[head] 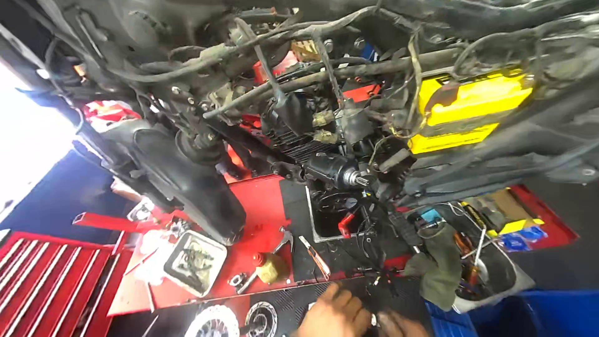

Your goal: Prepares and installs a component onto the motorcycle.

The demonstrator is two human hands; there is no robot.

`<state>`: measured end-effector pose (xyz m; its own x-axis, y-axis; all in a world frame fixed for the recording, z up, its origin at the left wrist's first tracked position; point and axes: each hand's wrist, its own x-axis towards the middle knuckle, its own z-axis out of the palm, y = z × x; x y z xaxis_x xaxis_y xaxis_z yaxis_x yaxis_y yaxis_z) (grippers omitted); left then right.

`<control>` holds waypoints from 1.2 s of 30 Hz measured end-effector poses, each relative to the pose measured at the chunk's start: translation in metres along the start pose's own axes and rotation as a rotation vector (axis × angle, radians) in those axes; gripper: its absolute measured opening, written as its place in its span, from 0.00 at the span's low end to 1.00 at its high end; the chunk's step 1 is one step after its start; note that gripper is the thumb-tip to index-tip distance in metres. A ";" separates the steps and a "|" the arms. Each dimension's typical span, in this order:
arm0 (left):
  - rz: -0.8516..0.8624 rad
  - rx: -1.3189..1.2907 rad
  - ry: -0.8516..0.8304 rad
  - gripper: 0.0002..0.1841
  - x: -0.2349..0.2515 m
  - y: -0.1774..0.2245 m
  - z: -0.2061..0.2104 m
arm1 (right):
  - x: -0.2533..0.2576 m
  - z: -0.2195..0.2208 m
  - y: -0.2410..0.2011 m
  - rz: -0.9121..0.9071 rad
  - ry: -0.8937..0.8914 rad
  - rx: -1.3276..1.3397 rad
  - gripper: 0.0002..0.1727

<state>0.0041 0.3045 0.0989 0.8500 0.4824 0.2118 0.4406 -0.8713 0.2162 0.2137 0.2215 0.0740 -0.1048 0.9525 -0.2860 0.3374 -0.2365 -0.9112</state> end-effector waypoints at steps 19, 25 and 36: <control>-0.333 -0.372 0.088 0.20 -0.101 -0.081 -0.026 | 0.074 0.072 -0.069 -0.171 -0.202 -0.293 0.27; -0.304 -0.472 0.017 0.20 -0.145 -0.119 -0.041 | 0.088 0.126 -0.072 -0.504 -0.090 -0.282 0.10; -0.418 -0.581 -0.083 0.20 -0.203 -0.164 -0.028 | 0.111 0.197 -0.069 -0.321 -0.078 -0.138 0.09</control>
<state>-0.2485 0.3517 0.0473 0.6732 0.7363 -0.0679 0.5288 -0.4152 0.7402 -0.0060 0.3061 0.0466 -0.2953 0.9552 -0.0180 0.3980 0.1059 -0.9112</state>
